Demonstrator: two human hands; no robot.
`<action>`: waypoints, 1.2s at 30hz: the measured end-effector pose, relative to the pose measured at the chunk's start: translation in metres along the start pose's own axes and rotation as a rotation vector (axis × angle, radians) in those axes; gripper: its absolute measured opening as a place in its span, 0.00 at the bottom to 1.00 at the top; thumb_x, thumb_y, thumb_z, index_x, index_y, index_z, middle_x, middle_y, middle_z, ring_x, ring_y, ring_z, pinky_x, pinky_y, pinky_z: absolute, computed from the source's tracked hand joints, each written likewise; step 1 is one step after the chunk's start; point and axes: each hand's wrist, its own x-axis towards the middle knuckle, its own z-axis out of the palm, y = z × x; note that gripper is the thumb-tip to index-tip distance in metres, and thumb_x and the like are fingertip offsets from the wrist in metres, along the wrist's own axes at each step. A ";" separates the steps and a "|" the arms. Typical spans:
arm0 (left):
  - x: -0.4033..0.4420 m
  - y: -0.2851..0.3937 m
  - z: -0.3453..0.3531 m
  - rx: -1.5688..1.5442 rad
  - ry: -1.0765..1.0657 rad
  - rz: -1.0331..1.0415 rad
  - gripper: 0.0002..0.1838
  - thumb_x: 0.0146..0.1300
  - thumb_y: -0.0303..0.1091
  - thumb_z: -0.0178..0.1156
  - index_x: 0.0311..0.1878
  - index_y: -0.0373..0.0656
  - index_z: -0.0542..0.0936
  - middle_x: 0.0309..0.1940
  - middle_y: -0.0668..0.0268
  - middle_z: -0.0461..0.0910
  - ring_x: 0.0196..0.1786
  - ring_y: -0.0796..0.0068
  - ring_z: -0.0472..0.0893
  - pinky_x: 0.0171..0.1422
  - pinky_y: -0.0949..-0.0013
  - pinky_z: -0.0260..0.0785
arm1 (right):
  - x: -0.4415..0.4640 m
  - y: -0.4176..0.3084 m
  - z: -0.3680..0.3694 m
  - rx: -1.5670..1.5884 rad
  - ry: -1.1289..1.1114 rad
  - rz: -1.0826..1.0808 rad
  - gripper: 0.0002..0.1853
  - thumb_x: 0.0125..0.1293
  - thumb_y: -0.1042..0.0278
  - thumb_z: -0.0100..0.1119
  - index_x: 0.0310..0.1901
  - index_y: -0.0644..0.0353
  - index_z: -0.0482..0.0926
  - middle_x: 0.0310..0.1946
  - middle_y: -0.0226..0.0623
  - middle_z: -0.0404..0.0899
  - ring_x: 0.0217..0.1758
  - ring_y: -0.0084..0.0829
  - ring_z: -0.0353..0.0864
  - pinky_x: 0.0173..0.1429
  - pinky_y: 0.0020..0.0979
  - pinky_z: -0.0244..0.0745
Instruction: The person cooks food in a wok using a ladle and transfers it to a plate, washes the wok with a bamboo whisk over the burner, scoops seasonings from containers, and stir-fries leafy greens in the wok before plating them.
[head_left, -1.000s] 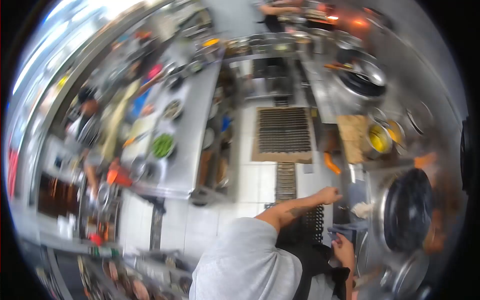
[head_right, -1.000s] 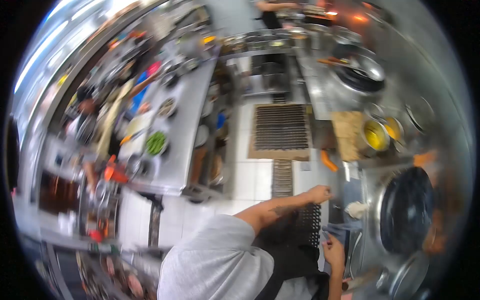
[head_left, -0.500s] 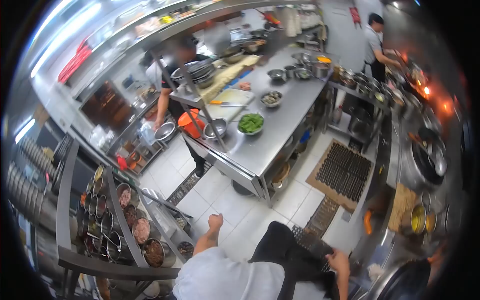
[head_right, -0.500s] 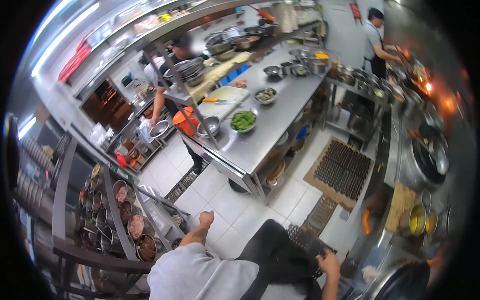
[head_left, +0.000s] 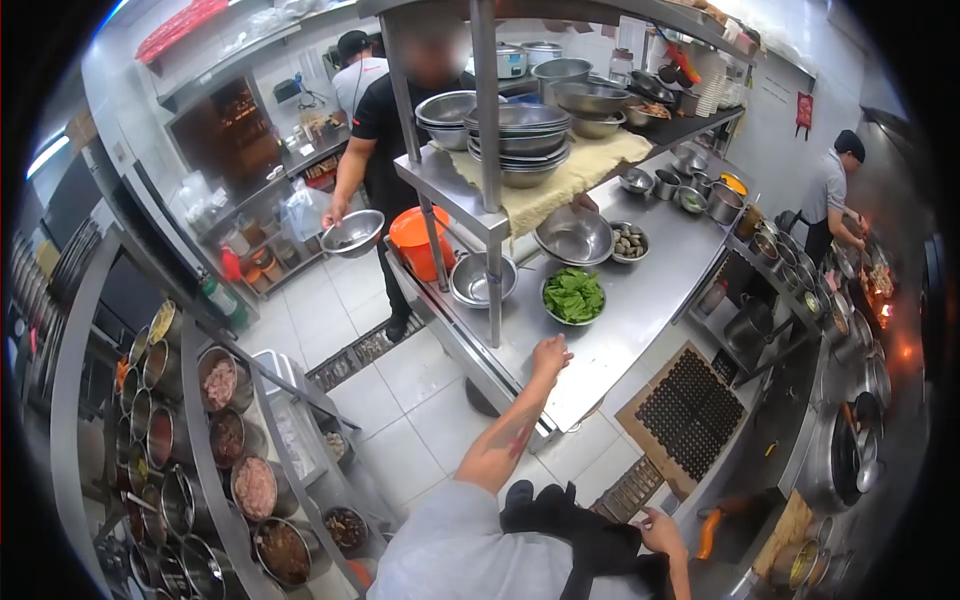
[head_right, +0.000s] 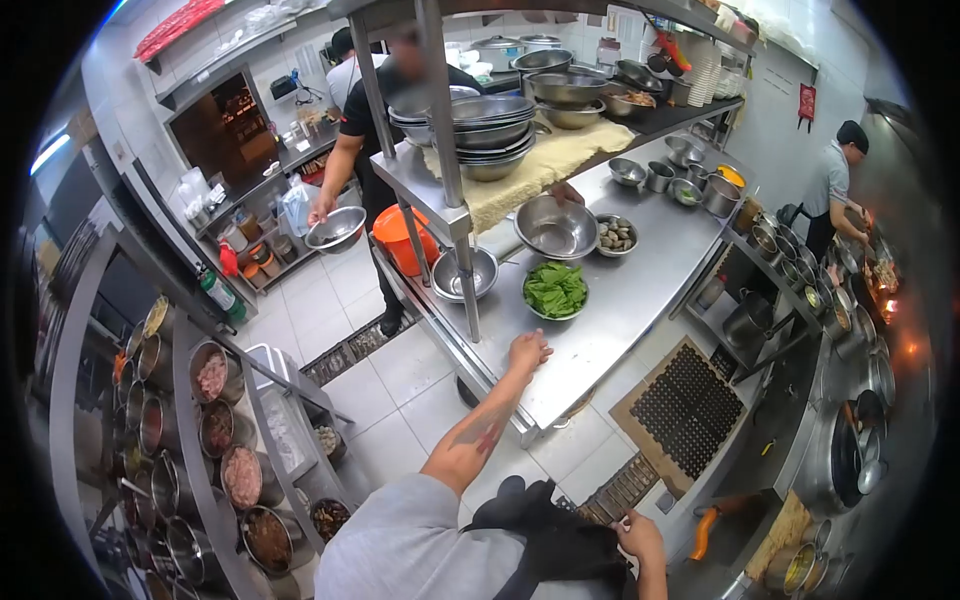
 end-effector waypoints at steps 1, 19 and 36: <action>0.015 0.002 0.007 -0.077 -0.004 -0.051 0.17 0.71 0.40 0.59 0.52 0.36 0.75 0.39 0.57 0.83 0.34 0.69 0.86 0.29 0.73 0.74 | 0.010 -0.004 -0.004 -0.022 0.007 -0.011 0.28 0.62 0.52 0.65 0.61 0.56 0.77 0.46 0.45 0.86 0.52 0.47 0.84 0.57 0.42 0.78; -0.056 -0.026 -0.043 -0.108 -0.040 -0.144 0.06 0.70 0.29 0.55 0.44 0.35 0.76 0.33 0.57 0.83 0.30 0.68 0.84 0.32 0.70 0.77 | 0.138 -0.136 -0.085 0.082 0.376 -0.558 0.55 0.49 0.49 0.76 0.76 0.54 0.54 0.69 0.64 0.58 0.71 0.62 0.61 0.73 0.49 0.61; -0.127 -0.017 -0.062 -0.147 -0.081 -0.103 0.03 0.71 0.26 0.55 0.42 0.43 0.71 0.38 0.62 0.81 0.37 0.71 0.83 0.45 0.67 0.81 | 0.291 -0.247 -0.052 -0.429 0.198 -1.117 0.32 0.52 0.67 0.65 0.63 0.40 0.75 0.60 0.51 0.73 0.60 0.58 0.73 0.61 0.47 0.77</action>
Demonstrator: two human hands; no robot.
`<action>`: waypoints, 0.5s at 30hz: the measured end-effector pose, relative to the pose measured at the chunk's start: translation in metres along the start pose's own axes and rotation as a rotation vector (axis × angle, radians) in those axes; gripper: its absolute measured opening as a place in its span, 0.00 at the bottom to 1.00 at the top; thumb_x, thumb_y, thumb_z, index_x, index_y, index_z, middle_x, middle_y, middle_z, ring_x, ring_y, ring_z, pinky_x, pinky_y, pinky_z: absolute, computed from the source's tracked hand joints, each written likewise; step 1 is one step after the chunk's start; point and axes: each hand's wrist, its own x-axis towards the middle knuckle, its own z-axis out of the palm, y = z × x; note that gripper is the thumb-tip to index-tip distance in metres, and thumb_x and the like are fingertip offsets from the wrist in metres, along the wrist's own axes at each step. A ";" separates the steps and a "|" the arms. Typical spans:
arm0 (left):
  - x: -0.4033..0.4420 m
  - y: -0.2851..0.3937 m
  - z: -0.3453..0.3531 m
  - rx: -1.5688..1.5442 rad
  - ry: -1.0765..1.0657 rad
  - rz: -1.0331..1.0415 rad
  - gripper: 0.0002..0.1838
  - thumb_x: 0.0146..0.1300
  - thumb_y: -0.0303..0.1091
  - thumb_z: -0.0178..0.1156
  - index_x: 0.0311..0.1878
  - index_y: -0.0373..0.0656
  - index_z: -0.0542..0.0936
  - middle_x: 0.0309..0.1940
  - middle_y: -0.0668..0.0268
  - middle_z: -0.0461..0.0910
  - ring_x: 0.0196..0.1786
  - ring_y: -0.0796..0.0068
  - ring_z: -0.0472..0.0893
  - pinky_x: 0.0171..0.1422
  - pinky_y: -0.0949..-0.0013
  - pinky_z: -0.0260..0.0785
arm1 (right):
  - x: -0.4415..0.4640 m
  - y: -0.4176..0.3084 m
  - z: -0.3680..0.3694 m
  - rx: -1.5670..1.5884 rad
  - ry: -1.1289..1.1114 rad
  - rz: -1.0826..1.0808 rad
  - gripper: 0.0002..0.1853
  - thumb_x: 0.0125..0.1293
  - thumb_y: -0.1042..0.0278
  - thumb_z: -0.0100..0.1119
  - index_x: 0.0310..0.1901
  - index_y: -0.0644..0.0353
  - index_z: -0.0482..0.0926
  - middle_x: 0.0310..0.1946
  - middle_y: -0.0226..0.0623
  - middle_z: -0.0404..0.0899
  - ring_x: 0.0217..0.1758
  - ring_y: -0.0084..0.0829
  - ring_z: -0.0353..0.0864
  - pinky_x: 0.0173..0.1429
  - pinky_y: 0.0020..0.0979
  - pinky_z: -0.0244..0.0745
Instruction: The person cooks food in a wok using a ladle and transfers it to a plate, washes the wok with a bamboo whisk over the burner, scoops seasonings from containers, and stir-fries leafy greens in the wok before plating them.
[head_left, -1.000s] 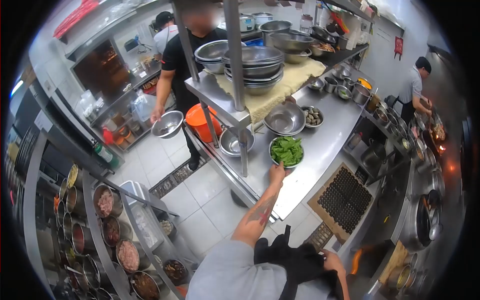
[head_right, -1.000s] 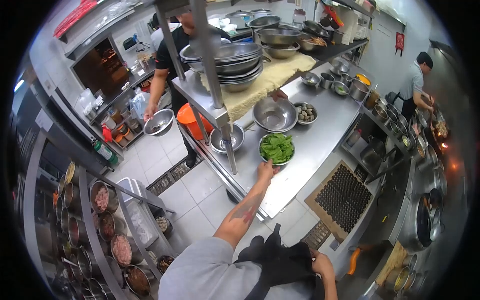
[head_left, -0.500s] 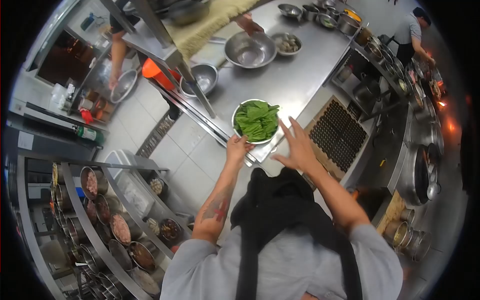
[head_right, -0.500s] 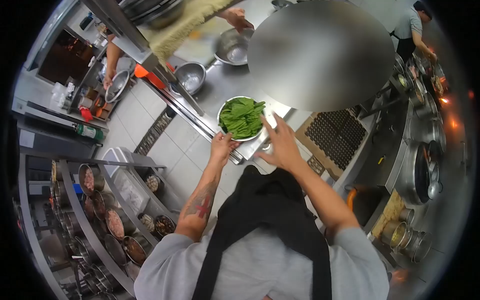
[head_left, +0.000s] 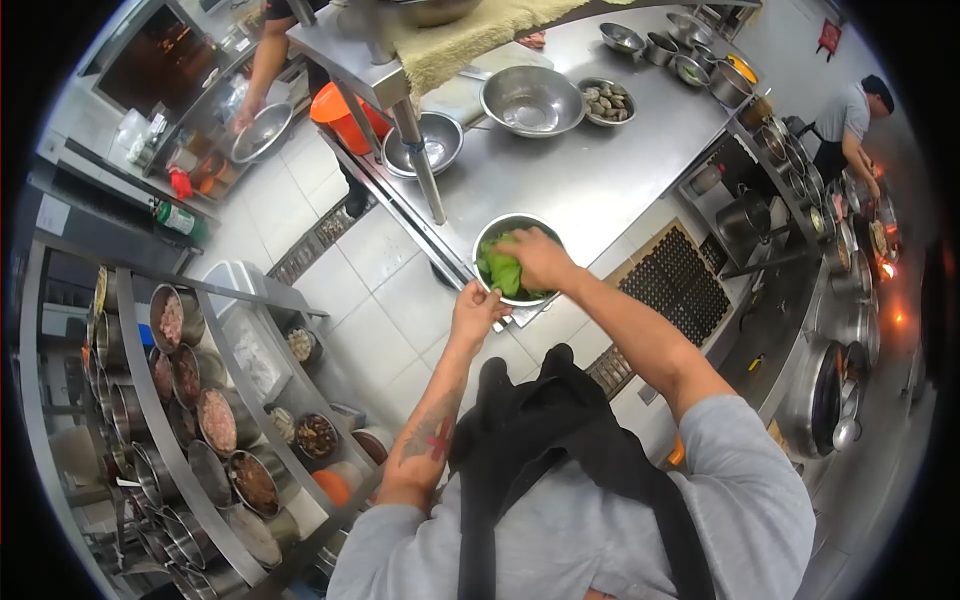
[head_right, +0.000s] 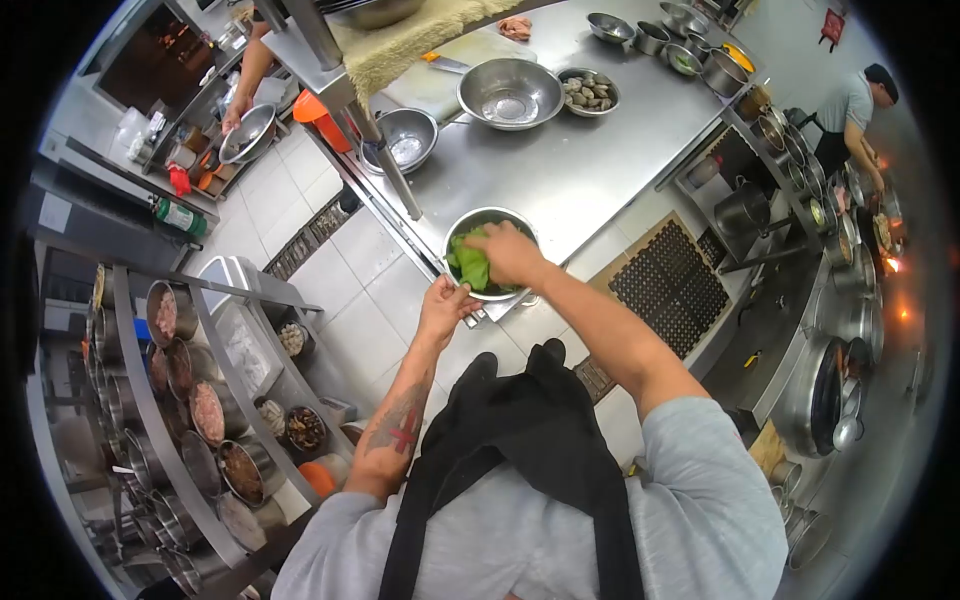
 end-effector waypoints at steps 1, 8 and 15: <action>0.000 0.001 -0.003 -0.033 -0.023 -0.006 0.04 0.71 0.26 0.56 0.41 0.43 0.71 0.37 0.62 0.81 0.37 0.71 0.84 0.45 0.67 0.81 | 0.006 0.015 -0.005 0.242 -0.007 0.028 0.33 0.50 0.69 0.67 0.63 0.44 0.75 0.58 0.51 0.76 0.59 0.54 0.75 0.62 0.43 0.76; 0.003 0.016 0.000 -0.056 -0.047 0.018 0.06 0.70 0.25 0.58 0.38 0.41 0.70 0.35 0.60 0.82 0.38 0.69 0.85 0.45 0.68 0.81 | 0.009 0.029 -0.011 0.480 -0.039 0.188 0.35 0.45 0.68 0.72 0.60 0.58 0.75 0.55 0.51 0.79 0.57 0.48 0.79 0.62 0.41 0.74; 0.018 -0.011 -0.011 0.079 0.062 0.107 0.07 0.67 0.27 0.60 0.36 0.44 0.72 0.28 0.63 0.81 0.31 0.71 0.84 0.36 0.70 0.79 | -0.003 -0.016 -0.002 0.000 -0.028 0.172 0.35 0.56 0.49 0.65 0.68 0.38 0.69 0.65 0.51 0.65 0.65 0.64 0.64 0.65 0.58 0.69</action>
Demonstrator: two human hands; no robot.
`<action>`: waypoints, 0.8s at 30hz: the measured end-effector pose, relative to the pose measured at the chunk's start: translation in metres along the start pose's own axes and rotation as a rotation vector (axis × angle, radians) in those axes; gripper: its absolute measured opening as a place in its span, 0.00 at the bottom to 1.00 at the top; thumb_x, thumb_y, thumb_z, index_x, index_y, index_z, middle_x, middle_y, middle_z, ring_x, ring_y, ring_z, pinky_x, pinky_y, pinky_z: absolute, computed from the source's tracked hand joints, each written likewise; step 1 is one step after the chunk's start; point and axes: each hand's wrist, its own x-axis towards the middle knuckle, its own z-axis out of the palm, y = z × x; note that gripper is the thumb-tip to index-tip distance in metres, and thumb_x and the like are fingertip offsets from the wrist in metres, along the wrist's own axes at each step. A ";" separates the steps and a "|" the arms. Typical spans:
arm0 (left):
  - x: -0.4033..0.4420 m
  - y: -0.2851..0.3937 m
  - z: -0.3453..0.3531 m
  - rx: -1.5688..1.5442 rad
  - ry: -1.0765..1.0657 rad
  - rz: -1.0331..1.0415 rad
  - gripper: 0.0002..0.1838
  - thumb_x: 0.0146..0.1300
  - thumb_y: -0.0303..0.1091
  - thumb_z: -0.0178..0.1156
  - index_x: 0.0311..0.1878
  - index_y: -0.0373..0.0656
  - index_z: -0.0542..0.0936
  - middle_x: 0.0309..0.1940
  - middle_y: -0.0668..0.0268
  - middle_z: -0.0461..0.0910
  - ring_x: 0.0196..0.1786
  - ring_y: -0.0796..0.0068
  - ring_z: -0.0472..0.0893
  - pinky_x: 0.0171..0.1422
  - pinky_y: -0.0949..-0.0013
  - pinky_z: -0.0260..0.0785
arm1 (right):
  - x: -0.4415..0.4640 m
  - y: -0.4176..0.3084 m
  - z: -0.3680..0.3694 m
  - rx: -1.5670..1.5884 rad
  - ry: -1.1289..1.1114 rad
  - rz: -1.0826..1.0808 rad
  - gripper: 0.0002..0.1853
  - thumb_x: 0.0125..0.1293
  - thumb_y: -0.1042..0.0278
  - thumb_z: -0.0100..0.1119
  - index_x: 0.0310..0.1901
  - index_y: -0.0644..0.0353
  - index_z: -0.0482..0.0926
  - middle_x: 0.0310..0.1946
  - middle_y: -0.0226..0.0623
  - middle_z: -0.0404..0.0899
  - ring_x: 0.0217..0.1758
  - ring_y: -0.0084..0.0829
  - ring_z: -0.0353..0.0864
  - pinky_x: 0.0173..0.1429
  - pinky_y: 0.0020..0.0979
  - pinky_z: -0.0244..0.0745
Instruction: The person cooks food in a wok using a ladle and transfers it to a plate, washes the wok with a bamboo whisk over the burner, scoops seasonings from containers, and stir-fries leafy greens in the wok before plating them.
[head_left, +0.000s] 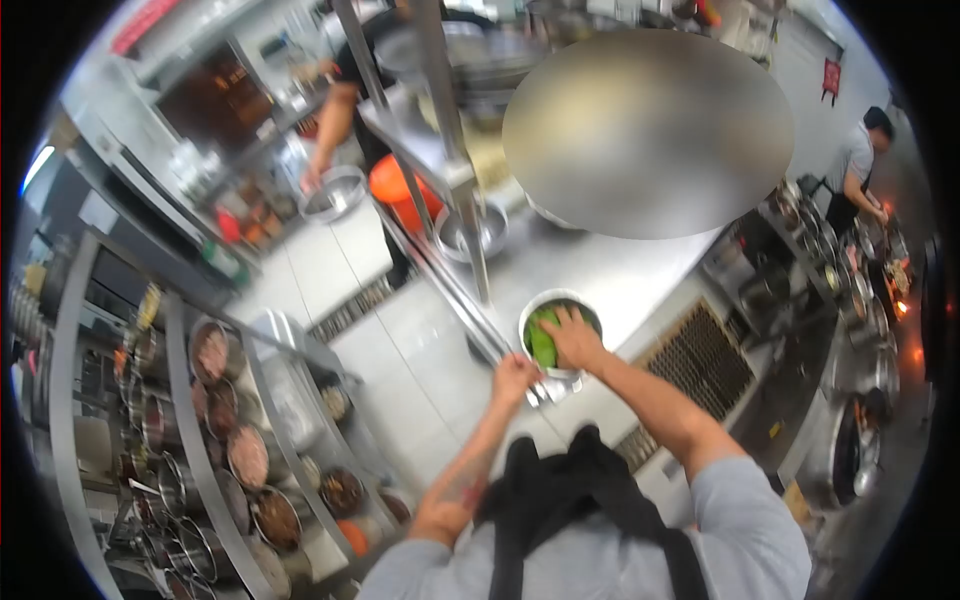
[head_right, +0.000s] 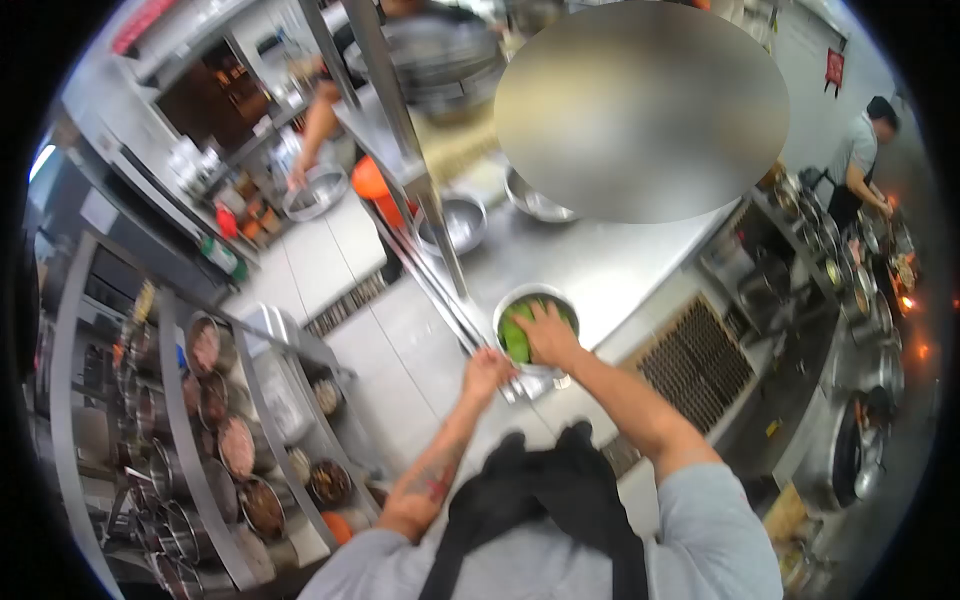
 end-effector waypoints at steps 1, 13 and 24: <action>0.007 -0.003 0.000 0.000 0.007 -0.043 0.08 0.66 0.25 0.62 0.37 0.43 0.71 0.31 0.63 0.80 0.33 0.69 0.84 0.39 0.67 0.81 | 0.006 0.002 -0.005 -0.003 -0.078 0.021 0.39 0.53 0.52 0.68 0.69 0.36 0.67 0.66 0.51 0.63 0.65 0.63 0.65 0.66 0.57 0.69; -0.012 0.028 0.009 -0.323 0.094 -0.143 0.26 0.66 0.23 0.61 0.61 0.39 0.58 0.52 0.49 0.75 0.50 0.56 0.81 0.55 0.59 0.78 | 0.032 0.001 -0.091 -0.088 -0.183 -0.005 0.53 0.50 0.55 0.75 0.76 0.37 0.54 0.76 0.49 0.51 0.77 0.54 0.56 0.69 0.60 0.64; -0.028 0.003 -0.022 -0.334 0.146 -0.229 0.18 0.67 0.30 0.61 0.56 0.42 0.66 0.47 0.59 0.77 0.46 0.61 0.82 0.48 0.62 0.77 | -0.004 0.012 -0.085 0.327 0.175 0.220 0.44 0.56 0.60 0.71 0.73 0.55 0.61 0.70 0.58 0.61 0.71 0.55 0.65 0.71 0.43 0.67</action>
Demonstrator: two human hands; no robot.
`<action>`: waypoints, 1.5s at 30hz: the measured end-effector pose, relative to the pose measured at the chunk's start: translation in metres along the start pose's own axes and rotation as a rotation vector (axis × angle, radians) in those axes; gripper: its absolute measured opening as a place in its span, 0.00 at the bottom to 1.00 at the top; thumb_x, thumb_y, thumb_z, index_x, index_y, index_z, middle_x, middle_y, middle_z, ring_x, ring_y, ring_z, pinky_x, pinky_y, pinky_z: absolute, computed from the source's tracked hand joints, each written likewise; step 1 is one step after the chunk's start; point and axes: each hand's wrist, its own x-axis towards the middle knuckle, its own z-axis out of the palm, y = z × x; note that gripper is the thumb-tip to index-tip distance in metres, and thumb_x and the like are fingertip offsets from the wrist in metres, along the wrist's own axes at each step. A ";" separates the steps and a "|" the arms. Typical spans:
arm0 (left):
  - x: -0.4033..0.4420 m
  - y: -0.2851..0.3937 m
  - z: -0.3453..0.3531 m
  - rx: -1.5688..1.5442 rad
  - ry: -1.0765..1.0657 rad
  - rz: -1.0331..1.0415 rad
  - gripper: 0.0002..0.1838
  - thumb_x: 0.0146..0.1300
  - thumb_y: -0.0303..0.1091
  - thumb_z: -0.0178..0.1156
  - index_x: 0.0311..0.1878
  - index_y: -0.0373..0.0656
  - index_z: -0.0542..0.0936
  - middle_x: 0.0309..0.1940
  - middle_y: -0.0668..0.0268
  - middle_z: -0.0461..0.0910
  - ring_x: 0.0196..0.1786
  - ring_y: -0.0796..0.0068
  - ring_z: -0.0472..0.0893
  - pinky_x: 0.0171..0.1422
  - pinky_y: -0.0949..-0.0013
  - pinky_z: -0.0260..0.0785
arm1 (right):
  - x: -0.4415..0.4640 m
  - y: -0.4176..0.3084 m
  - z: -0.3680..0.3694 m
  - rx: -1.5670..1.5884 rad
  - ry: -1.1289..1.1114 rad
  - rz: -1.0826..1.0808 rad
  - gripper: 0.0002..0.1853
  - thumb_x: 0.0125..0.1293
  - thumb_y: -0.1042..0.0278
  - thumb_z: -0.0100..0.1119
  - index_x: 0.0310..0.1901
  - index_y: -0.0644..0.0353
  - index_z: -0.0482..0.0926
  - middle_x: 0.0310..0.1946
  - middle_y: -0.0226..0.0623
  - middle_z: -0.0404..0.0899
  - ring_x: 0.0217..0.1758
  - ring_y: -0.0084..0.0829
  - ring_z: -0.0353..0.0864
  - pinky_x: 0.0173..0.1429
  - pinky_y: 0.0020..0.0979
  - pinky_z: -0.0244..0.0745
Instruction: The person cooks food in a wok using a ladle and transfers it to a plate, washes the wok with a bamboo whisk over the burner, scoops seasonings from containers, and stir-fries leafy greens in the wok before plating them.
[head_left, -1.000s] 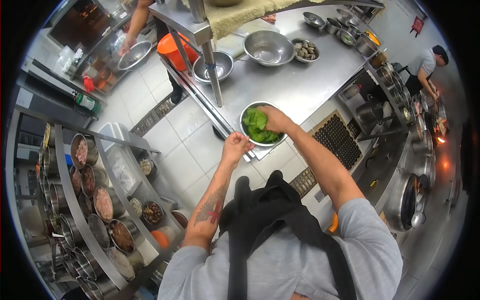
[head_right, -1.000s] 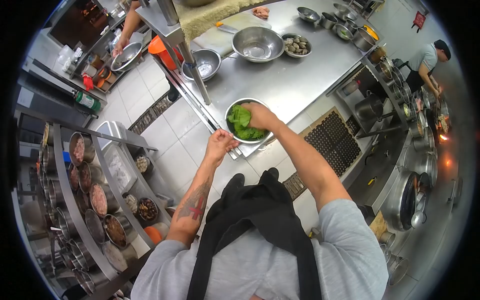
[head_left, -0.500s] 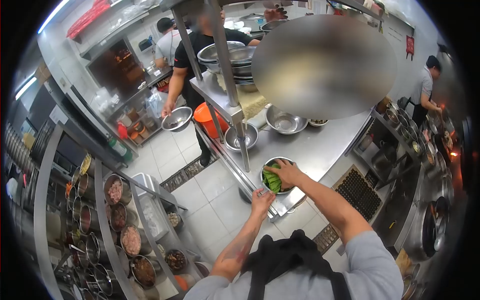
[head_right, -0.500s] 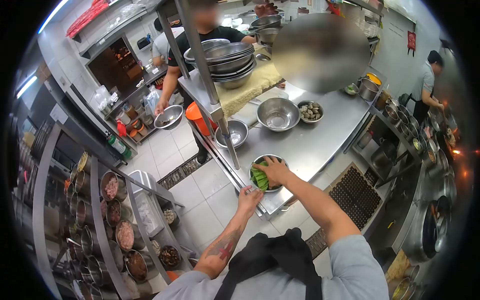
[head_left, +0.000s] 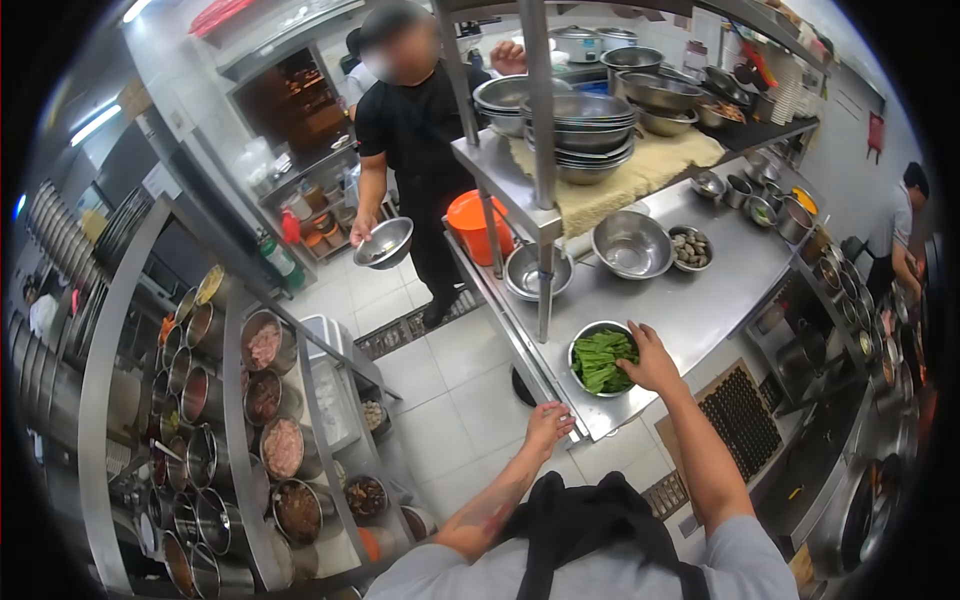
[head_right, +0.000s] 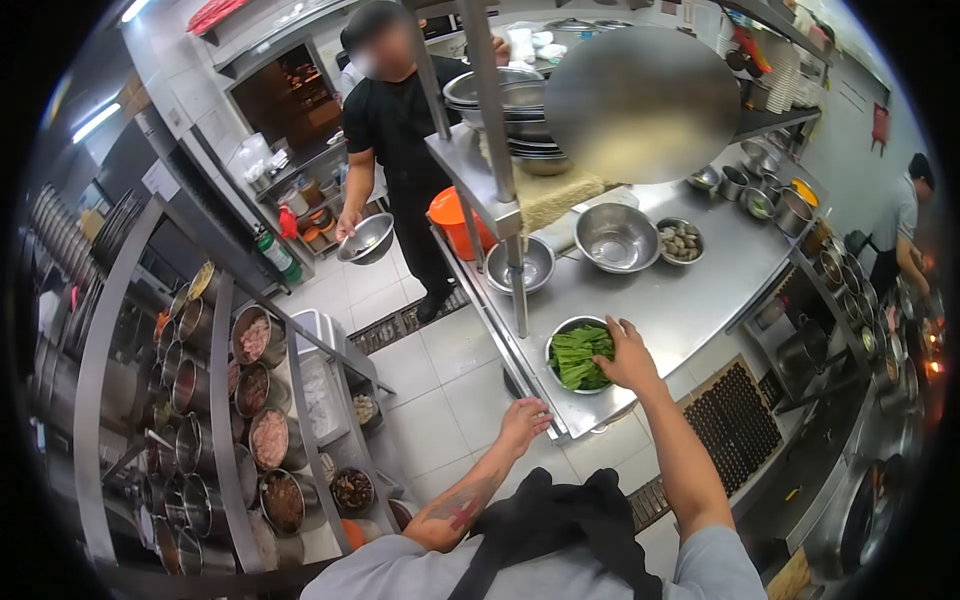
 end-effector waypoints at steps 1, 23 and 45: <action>-0.002 0.002 0.002 0.010 -0.007 -0.003 0.18 0.67 0.30 0.61 0.56 0.42 0.67 0.47 0.59 0.77 0.47 0.61 0.82 0.49 0.62 0.77 | -0.001 0.002 0.001 -0.002 -0.013 0.030 0.44 0.56 0.61 0.71 0.73 0.56 0.60 0.70 0.58 0.61 0.71 0.55 0.65 0.71 0.43 0.67; -0.054 -0.131 0.101 0.883 -0.839 -0.809 0.16 0.68 0.45 0.61 0.48 0.43 0.75 0.40 0.62 0.80 0.35 0.72 0.77 0.37 0.70 0.68 | -0.597 -0.019 0.090 0.252 0.281 1.632 0.38 0.56 0.64 0.62 0.72 0.48 0.65 0.66 0.51 0.69 0.67 0.50 0.71 0.70 0.43 0.68; -0.544 -0.486 -0.034 1.383 -3.266 -0.056 0.19 0.62 0.45 0.61 0.46 0.39 0.78 0.38 0.49 0.84 0.45 0.46 0.83 0.51 0.51 0.76 | -0.881 -0.355 0.248 1.084 2.798 0.944 0.11 0.67 0.71 0.62 0.48 0.55 0.72 0.18 0.22 0.61 0.15 0.16 0.59 0.18 0.21 0.55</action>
